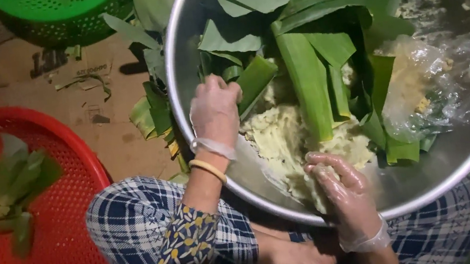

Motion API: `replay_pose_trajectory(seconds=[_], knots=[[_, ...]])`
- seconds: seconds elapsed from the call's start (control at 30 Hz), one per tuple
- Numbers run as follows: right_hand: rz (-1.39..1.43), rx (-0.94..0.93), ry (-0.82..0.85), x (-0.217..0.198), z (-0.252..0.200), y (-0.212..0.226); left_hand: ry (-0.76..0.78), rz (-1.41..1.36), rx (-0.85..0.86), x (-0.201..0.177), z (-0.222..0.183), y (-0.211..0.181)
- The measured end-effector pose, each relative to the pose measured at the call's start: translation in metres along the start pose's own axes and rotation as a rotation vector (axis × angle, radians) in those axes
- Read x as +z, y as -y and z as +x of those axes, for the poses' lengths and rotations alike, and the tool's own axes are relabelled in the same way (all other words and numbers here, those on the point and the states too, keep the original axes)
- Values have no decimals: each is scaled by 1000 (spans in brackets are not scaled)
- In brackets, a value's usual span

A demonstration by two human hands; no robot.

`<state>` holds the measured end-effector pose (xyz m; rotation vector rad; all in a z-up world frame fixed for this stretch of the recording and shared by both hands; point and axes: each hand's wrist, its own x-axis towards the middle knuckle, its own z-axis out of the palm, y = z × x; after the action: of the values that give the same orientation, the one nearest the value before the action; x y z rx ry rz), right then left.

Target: The person is portioning dough from a large bowl and placing it into banana leaves to be wrapped.

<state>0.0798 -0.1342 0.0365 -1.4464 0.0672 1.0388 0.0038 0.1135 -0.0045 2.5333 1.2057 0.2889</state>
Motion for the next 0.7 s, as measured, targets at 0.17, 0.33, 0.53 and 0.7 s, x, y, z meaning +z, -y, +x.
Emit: replay_pose_trajectory(seconds=[0.17,0.33,0.53,0.7], knots=[[-70,-20,28,-9,5,-8,406,21,-93,-14,-5,-18],[-57,35,-14,-2,1,-4,356,141,-79,1,-4,-14],[-66,5,-6,-1,1,-8,218,22,32,18,-12,-4],[-50,34,-36,4,0,-2,345,-1427,-36,-37,-27,-18]])
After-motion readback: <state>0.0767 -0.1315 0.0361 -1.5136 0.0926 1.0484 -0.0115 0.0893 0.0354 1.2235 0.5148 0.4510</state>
